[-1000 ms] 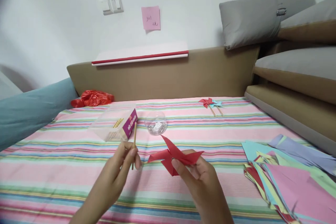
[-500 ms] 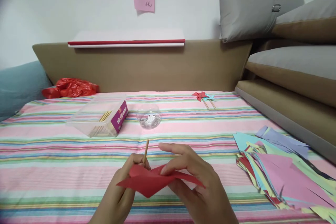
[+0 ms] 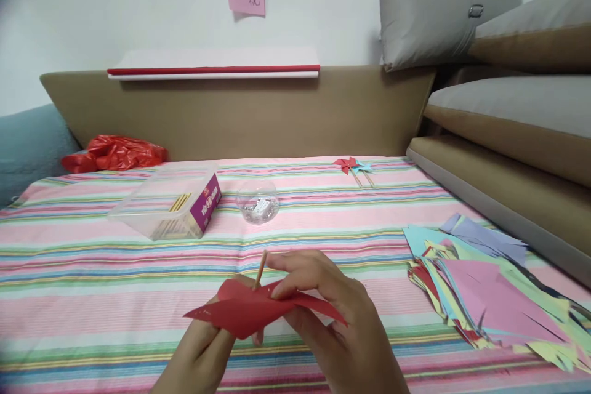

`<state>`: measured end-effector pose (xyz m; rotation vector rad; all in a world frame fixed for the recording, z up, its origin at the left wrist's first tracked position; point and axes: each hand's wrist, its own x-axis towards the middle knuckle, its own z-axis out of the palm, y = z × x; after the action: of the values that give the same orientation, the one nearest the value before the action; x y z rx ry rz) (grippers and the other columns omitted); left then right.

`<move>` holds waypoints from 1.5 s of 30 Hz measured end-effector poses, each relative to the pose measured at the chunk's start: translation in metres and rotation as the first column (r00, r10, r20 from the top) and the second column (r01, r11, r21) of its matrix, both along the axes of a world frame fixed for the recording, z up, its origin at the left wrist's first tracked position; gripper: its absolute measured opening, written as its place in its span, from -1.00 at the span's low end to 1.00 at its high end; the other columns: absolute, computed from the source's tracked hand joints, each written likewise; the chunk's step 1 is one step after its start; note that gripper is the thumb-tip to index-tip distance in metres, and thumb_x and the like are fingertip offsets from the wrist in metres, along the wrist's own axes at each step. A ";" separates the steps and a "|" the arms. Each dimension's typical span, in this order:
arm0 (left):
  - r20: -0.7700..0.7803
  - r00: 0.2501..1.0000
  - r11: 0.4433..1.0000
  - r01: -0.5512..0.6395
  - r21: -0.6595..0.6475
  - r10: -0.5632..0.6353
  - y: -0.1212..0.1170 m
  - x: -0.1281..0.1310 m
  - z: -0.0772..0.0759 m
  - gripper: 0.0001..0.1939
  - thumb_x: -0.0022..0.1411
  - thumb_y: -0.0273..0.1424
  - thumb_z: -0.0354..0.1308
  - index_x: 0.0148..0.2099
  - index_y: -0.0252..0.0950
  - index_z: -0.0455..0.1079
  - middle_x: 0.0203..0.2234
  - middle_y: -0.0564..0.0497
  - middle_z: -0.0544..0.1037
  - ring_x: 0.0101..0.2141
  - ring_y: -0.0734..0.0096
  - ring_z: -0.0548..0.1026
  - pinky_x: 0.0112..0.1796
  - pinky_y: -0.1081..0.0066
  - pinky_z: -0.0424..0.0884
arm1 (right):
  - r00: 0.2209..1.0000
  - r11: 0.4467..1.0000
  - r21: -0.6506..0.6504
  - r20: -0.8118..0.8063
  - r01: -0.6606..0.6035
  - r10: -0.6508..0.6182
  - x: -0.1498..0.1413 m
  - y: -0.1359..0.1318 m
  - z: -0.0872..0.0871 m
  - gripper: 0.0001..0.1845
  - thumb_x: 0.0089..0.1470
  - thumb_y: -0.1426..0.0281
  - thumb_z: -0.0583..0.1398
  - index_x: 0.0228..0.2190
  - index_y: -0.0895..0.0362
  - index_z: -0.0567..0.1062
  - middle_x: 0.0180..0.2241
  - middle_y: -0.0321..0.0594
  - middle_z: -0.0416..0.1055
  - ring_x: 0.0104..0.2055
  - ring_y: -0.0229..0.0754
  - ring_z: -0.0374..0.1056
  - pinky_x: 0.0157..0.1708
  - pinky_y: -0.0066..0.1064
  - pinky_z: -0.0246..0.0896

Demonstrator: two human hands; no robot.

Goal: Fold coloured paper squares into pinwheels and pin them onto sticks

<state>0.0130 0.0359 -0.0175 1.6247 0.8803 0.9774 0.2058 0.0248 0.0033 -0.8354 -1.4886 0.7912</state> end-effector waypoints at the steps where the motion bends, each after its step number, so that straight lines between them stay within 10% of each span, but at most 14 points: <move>1: -0.022 1.000 1.000 -0.006 -0.014 0.006 -0.001 0.000 0.000 -0.64 0.51 -0.21 -0.08 -0.33 -0.21 0.32 -0.43 0.03 0.43 -0.37 0.37 0.39 -0.24 0.42 0.30 | 1.000 1.000 0.026 -0.010 -0.009 0.010 0.000 0.001 0.001 -0.90 0.27 0.36 0.25 -0.22 -0.09 0.59 -0.05 -0.24 0.60 0.11 -0.07 0.46 0.03 -0.34 0.42; 11: 0.090 0.996 0.959 0.016 -0.283 0.010 -0.001 0.003 0.003 -0.49 0.35 0.11 0.00 -0.22 -0.23 0.45 -0.39 -0.04 0.45 -0.39 0.33 0.35 -0.34 0.42 0.37 | 0.999 0.976 0.217 0.024 0.034 -0.040 -0.005 -0.001 0.011 -0.83 0.28 0.46 0.22 -0.16 -0.04 0.55 -0.18 -0.28 0.60 -0.02 -0.17 0.48 -0.02 -0.40 0.41; 27: 0.170 0.985 0.975 0.006 -0.223 0.032 0.006 -0.001 -0.022 -0.55 0.31 0.03 0.13 -0.39 -0.25 0.40 -0.48 0.00 0.40 -0.47 0.37 0.32 -0.43 0.41 0.31 | 0.998 0.983 0.184 0.064 -0.026 0.014 0.001 -0.003 0.012 -0.85 0.28 0.41 0.24 -0.14 -0.07 0.53 -0.15 -0.36 0.64 0.03 -0.16 0.49 0.06 -0.33 0.39; 39: 0.064 0.994 0.972 -0.072 -0.226 0.088 -0.001 -0.006 -0.001 -0.65 0.35 -0.08 0.16 -0.37 -0.23 0.40 -0.45 0.05 0.39 -0.44 0.38 0.31 -0.37 0.41 0.29 | 0.997 0.989 0.137 0.066 -0.056 0.048 0.004 -0.003 0.011 -0.83 0.27 0.45 0.23 -0.15 -0.07 0.51 -0.14 -0.34 0.64 0.07 -0.17 0.48 0.06 -0.34 0.40; 45: 0.039 0.991 0.976 -0.117 -0.181 0.126 0.010 -0.014 -0.029 -0.56 0.26 0.03 0.20 -0.43 -0.23 0.38 -0.49 0.04 0.43 -0.46 0.37 0.32 -0.40 0.42 0.33 | 0.997 0.990 0.129 0.055 -0.062 0.055 0.000 -0.004 0.014 -0.89 0.29 0.37 0.24 -0.16 -0.09 0.53 -0.15 -0.34 0.65 0.06 -0.15 0.49 0.06 -0.34 0.41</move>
<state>-0.0009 0.0461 -0.0463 1.4027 1.0134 0.9895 0.2056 0.0205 0.0172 -0.7212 -1.5989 0.7121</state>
